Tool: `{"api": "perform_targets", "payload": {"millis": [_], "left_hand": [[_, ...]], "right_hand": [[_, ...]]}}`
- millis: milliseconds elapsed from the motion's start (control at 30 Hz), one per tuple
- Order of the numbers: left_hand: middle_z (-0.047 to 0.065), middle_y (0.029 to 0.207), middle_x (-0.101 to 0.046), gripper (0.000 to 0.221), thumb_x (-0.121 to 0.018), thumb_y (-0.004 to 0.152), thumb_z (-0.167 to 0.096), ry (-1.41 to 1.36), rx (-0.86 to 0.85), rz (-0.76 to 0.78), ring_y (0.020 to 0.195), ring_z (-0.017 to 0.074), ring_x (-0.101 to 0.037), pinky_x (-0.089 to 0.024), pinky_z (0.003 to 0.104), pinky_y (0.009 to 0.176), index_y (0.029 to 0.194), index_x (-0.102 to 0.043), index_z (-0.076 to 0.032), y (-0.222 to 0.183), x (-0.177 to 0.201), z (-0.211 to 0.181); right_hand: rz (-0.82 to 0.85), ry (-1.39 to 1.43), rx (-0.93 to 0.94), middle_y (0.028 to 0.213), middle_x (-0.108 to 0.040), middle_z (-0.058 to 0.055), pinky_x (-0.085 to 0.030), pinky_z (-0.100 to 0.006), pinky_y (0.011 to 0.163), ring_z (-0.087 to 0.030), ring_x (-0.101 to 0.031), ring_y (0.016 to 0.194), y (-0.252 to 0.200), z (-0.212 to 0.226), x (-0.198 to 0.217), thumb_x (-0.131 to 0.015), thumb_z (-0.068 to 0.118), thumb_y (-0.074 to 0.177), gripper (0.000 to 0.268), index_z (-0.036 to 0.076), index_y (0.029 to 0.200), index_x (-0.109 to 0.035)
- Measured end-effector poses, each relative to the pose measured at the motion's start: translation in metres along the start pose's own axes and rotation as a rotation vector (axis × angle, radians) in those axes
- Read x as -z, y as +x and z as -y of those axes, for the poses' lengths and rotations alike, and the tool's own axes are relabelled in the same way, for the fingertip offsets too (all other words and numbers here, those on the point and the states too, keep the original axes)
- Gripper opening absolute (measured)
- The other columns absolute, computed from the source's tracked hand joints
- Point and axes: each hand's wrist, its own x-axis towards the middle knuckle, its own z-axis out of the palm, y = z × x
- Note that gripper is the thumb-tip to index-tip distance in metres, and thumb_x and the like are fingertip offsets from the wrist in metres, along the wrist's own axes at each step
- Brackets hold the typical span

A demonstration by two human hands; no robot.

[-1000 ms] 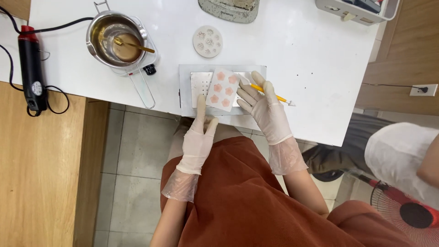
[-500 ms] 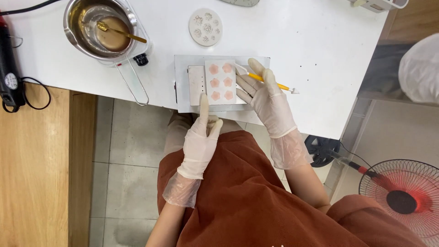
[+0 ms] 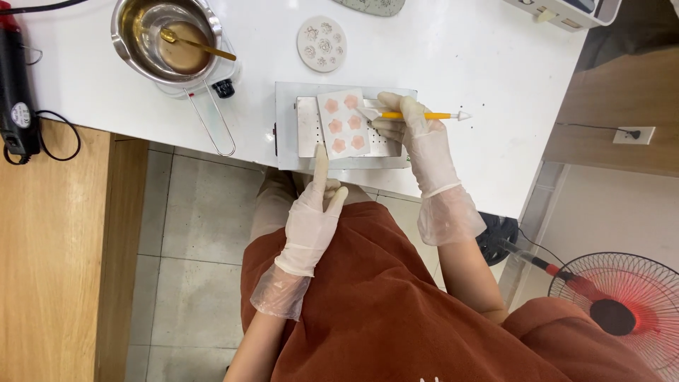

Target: Decorating or refining small wax candle pieces using a tool and melted wax.

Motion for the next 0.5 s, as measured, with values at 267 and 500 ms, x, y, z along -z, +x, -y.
{"api": "perform_targets", "payload": {"millis": [267,500], "left_hand": [[0.007,0.102,-0.073,0.082,-0.068,0.097,-0.020,0.000,0.033,0.005,0.090,0.0187,-0.073,-0.058,0.033,0.084,0.163,-0.022,-0.028,-0.002,0.005,0.002],[0.006,0.103,-0.074,0.081,-0.067,0.098,-0.022,0.055,-0.012,-0.016,0.089,0.0185,-0.074,-0.059,0.034,0.082,0.164,-0.020,-0.029,-0.007,0.006,0.012]], "right_hand": [[0.031,-0.131,0.025,0.108,-0.075,-0.008,-0.057,-0.028,0.083,-0.014,-0.073,0.095,-0.012,0.015,-0.019,-0.057,0.035,0.103,0.042,0.000,0.122,-0.072],[0.051,-0.181,0.031,0.095,-0.074,-0.003,-0.056,-0.022,0.070,-0.007,-0.066,0.080,-0.010,0.013,-0.027,-0.063,0.025,0.102,0.029,0.004,0.116,-0.076]]}}
